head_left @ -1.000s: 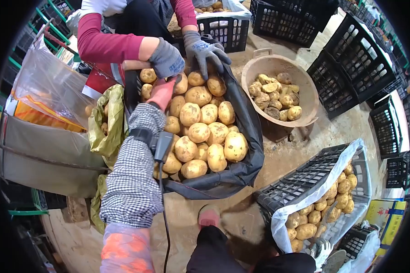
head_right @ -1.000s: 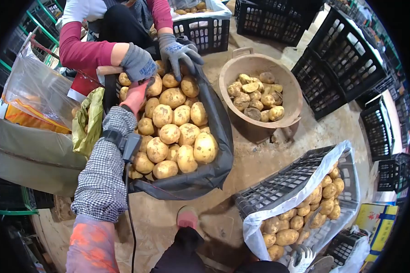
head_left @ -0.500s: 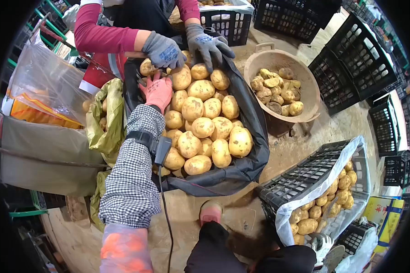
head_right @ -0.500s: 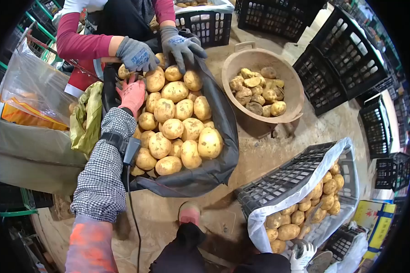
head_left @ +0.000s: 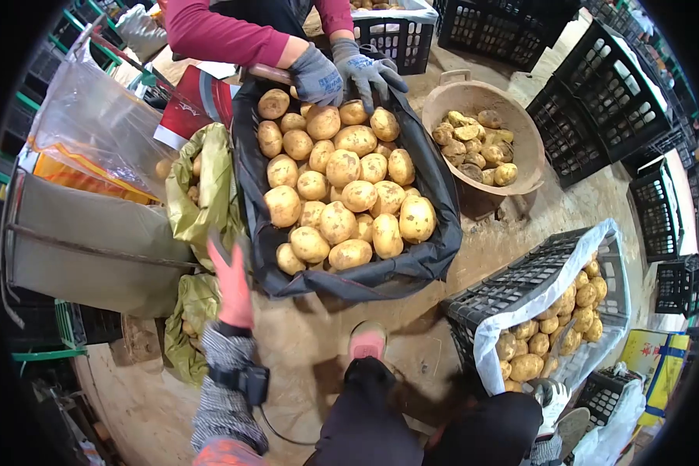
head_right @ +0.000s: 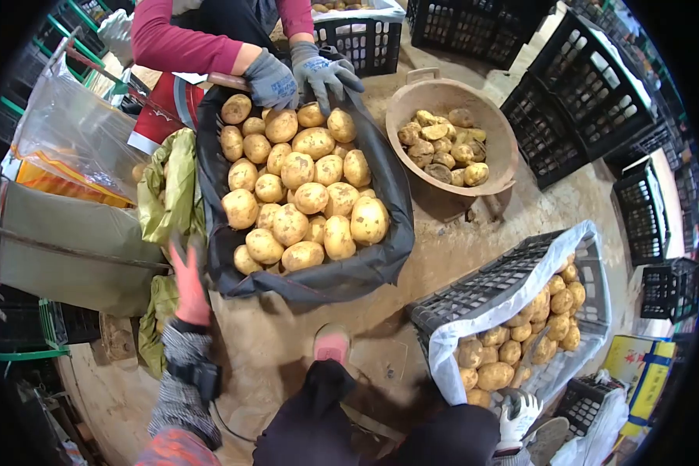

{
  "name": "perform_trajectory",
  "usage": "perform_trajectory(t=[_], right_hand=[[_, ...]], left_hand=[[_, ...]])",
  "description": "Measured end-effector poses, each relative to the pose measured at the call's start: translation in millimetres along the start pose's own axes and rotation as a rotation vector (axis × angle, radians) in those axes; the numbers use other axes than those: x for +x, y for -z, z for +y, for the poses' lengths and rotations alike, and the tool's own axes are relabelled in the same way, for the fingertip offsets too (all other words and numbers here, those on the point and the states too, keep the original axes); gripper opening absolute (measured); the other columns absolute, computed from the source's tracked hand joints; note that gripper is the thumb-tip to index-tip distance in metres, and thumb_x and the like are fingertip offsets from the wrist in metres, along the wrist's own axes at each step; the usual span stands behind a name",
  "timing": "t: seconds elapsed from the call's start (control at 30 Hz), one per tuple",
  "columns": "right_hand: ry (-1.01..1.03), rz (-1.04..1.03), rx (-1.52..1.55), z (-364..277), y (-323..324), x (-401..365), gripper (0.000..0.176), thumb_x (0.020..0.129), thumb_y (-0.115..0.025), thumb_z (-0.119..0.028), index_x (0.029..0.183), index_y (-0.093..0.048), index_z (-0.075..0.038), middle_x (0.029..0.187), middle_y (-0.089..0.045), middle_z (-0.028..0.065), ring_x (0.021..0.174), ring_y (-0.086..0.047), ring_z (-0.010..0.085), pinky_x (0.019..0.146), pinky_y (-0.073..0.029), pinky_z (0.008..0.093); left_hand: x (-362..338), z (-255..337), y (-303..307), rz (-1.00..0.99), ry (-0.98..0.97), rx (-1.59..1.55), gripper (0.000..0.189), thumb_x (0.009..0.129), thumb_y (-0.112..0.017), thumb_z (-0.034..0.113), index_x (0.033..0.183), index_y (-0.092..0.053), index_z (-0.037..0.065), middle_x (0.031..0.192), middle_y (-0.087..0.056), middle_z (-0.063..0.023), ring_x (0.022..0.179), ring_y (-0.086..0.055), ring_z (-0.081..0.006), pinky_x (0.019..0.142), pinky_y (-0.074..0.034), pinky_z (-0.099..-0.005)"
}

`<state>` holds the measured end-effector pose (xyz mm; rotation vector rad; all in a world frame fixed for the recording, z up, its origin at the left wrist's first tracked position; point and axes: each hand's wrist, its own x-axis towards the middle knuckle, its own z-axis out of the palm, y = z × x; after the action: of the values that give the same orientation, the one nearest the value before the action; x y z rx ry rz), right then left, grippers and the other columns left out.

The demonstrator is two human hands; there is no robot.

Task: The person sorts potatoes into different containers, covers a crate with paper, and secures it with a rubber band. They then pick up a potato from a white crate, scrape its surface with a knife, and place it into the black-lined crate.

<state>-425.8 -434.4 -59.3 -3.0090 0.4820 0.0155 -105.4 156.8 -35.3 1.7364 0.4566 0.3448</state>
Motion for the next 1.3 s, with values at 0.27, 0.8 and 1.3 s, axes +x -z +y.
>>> perform_trajectory(t=[0.27,0.8,1.3], right_hand=[[-0.016,0.165,0.074,-44.7,31.6,-0.9,0.024,0.076,-0.066,-0.022,0.095,-0.064,-0.008,0.105,-0.061,0.0123,0.106,-0.053,0.0336,0.101,-0.036,0.0476],[-0.738,0.228,0.289,57.5,22.9,-311.7,0.043,0.077,-0.066,-0.036,0.108,-0.061,-0.007,0.117,-0.056,0.0177,0.111,-0.053,0.0349,0.097,-0.041,0.0438],[-1.293,-0.217,0.327,193.4,-59.7,-206.5,0.076,0.079,-0.057,-0.056,0.134,-0.050,-0.003,0.133,-0.052,0.0219,0.122,-0.051,0.0370,0.106,-0.036,0.0429]], left_hand=[[-129.5,-18.7,19.9,-0.320,0.137,0.122,0.035,0.095,-0.047,0.009,0.127,-0.052,-0.002,0.120,-0.059,-0.0121,0.109,-0.055,-0.0218,0.095,-0.043,-0.0332],[-257.9,-113.8,-64.0,-1.313,0.077,0.764,0.039,0.092,-0.053,0.020,0.125,-0.054,0.000,0.124,-0.058,-0.0181,0.116,-0.055,-0.0295,0.099,-0.041,-0.0370],[-273.0,-83.5,-4.6,-1.231,0.101,1.000,0.041,0.091,-0.054,0.026,0.123,-0.057,0.001,0.121,-0.060,-0.0192,0.115,-0.056,-0.0307,0.098,-0.042,-0.0372]])
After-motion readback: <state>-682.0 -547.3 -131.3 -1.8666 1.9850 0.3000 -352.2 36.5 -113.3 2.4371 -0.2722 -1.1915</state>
